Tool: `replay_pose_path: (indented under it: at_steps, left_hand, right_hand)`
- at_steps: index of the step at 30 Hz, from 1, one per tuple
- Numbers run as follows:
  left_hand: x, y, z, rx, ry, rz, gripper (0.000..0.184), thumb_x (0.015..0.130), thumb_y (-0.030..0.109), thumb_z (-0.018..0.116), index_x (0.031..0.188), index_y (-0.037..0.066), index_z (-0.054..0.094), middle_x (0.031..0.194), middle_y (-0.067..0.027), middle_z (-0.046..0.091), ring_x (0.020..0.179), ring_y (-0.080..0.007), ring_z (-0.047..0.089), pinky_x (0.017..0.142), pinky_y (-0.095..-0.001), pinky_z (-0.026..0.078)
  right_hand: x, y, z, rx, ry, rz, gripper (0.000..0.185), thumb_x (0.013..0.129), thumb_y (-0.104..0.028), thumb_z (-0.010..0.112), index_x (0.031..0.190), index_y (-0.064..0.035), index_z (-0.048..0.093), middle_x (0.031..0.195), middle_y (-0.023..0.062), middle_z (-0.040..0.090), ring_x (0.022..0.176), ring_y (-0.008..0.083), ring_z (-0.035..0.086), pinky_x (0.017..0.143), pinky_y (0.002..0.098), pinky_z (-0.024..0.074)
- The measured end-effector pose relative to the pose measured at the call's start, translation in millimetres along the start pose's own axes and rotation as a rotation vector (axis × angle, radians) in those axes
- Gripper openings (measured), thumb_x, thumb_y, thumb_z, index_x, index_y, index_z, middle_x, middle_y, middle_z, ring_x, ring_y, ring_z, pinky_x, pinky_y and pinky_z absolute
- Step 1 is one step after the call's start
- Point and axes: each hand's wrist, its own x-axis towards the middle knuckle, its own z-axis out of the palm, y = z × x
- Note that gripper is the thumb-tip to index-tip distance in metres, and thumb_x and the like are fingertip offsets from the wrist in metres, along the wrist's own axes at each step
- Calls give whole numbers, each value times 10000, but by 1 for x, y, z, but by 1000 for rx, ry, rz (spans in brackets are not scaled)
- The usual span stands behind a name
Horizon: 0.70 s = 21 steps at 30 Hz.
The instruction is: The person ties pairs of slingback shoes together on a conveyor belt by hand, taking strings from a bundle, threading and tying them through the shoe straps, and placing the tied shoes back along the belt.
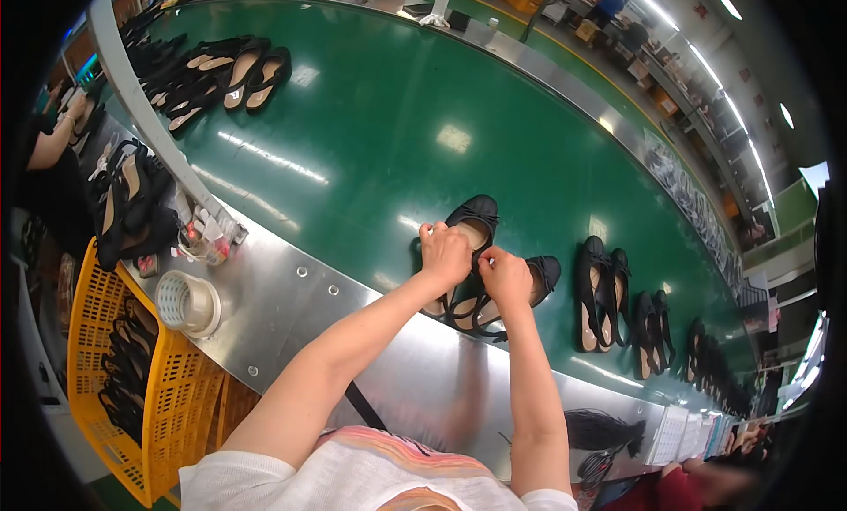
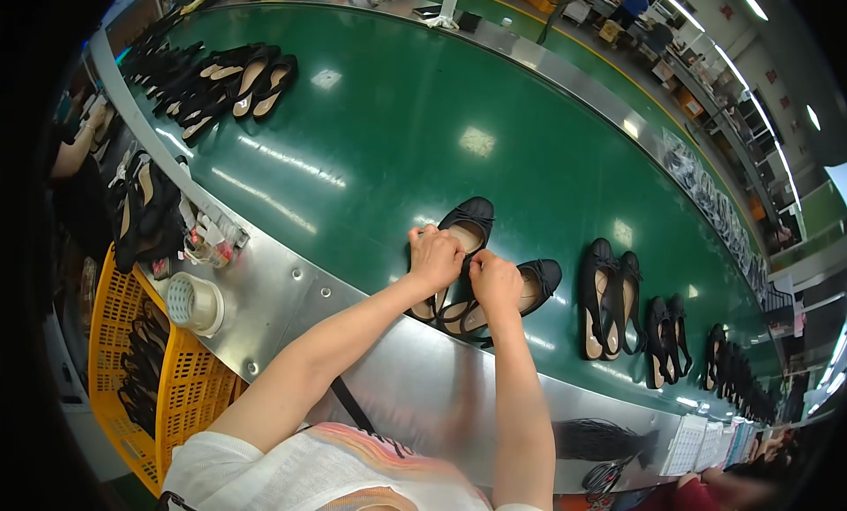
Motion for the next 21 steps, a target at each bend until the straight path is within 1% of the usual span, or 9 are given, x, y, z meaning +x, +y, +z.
replay_pose_path:
  at_steps: [3,7,10,12,13,15,16,18,21]
  left_hand:
    - [0,1,1,-12,-15,-8,119,713,127,577,664,84,677,795,-77,629,912,-255,524,880,-450,286]
    - [-1,1,3,-22,-8,3,113,709,116,577,659,94,676,795,-76,627,915,-254,523,882,-451,284]
    - [-1,2,6,10,29,20,83,703,155,619,641,128,667,761,-44,623,890,-244,526,865,-450,292]
    - [-1,3,4,12,-70,5,63,711,143,617,728,141,677,814,-42,617,919,-241,514,893,-459,275]
    - [-1,3,3,14,-68,8,63,711,143,617,728,141,677,814,-42,617,919,-241,514,893,-459,275]
    - [0,4,-2,2,-5,77,152,713,126,626,854,157,673,880,-34,601,954,-234,497,930,-466,244]
    - [1,3,-5,6,-2,80,152,713,126,626,854,157,673,880,-34,601,954,-234,497,930,-466,244]
    - [7,3,-13,32,-125,96,242,712,109,637,944,176,654,930,-25,585,999,-228,470,954,-473,213]
    - [9,4,-10,76,-126,138,214,699,113,657,897,193,668,918,-21,585,1022,-230,452,951,-474,209]
  right_hand:
    - [0,1,0,10,-5,3,130,748,-237,620,808,-135,674,703,136,639,698,323,623,643,410,499]
    - [2,-8,2,-83,12,30,126,761,-228,599,788,-128,670,708,143,640,696,325,627,639,420,502]
    - [1,-12,9,-138,36,52,138,783,-225,575,783,-110,653,717,144,643,696,329,631,621,425,504]
    - [1,-10,12,-161,44,45,151,800,-224,561,787,-95,638,725,142,645,697,330,634,605,425,504]
    - [1,-8,12,-157,28,61,149,800,-224,559,803,-102,644,736,141,648,708,330,635,614,428,504]
    - [2,-6,11,-149,14,77,149,801,-224,557,819,-109,649,747,140,650,719,330,636,623,431,505]
    - [2,-5,9,-134,-15,100,149,799,-225,557,835,-119,657,758,141,651,733,331,636,637,433,506]
    - [4,-1,7,-115,-40,116,153,797,-225,557,850,-130,664,768,142,653,748,331,636,651,434,506]
    - [6,5,8,-81,-97,113,159,787,-233,564,863,-148,675,785,145,654,768,334,634,675,436,506]
